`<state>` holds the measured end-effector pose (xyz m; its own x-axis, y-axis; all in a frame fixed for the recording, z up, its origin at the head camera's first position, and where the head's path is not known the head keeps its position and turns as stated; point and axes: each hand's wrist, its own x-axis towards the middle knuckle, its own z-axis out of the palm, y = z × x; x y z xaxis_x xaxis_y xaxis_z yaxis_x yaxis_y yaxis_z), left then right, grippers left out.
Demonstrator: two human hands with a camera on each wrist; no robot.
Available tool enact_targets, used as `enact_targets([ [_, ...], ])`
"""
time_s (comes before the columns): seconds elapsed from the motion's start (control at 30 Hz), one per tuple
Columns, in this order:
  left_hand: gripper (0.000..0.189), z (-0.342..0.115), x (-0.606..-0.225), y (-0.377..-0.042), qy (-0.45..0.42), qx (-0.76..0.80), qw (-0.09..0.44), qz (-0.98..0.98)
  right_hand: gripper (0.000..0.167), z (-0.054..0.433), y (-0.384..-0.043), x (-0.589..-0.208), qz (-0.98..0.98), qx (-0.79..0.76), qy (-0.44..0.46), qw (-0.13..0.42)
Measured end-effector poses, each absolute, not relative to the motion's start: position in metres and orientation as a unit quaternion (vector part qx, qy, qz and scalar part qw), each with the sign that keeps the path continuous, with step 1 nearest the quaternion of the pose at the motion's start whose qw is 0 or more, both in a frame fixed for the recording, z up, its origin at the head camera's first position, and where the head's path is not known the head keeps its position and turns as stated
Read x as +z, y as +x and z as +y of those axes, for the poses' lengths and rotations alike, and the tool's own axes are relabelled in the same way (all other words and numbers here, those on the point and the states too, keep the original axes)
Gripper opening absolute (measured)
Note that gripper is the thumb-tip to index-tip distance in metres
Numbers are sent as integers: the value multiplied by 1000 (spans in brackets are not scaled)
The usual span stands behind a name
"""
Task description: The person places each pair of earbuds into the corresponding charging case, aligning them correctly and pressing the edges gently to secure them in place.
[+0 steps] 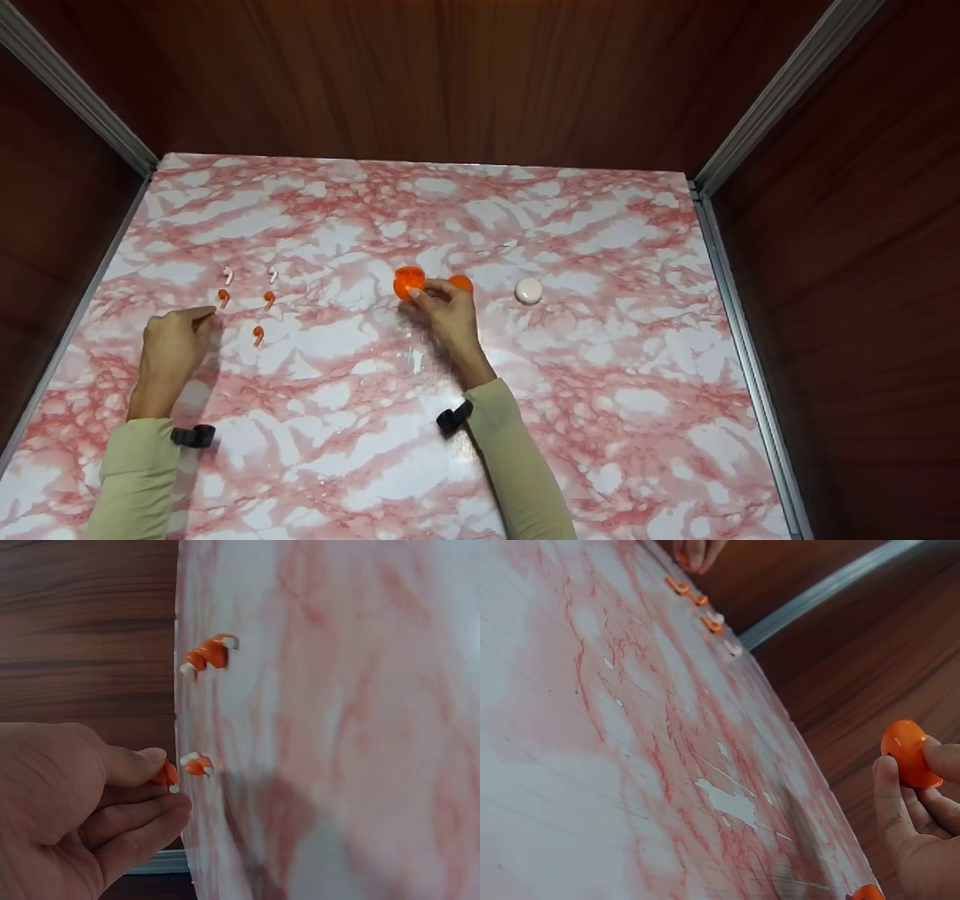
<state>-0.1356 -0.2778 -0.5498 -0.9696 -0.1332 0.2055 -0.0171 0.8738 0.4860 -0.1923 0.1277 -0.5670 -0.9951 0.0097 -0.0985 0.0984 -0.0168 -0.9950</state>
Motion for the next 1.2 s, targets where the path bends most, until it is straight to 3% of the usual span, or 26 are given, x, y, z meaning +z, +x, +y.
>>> enact_targets([
  [0.17,25,-268,-542,-140,72,-341,102,-932,28,127,-193,-568,698,-715,40,28],
  [0.57,39,-233,-529,-151,122,-677,-1,-726,28,129,-190,-567,698,-713,56,35],
  [1.2,33,-189,-516,-175,82,-753,-21,-653,31,129,-187,-566,701,-710,63,32],
])
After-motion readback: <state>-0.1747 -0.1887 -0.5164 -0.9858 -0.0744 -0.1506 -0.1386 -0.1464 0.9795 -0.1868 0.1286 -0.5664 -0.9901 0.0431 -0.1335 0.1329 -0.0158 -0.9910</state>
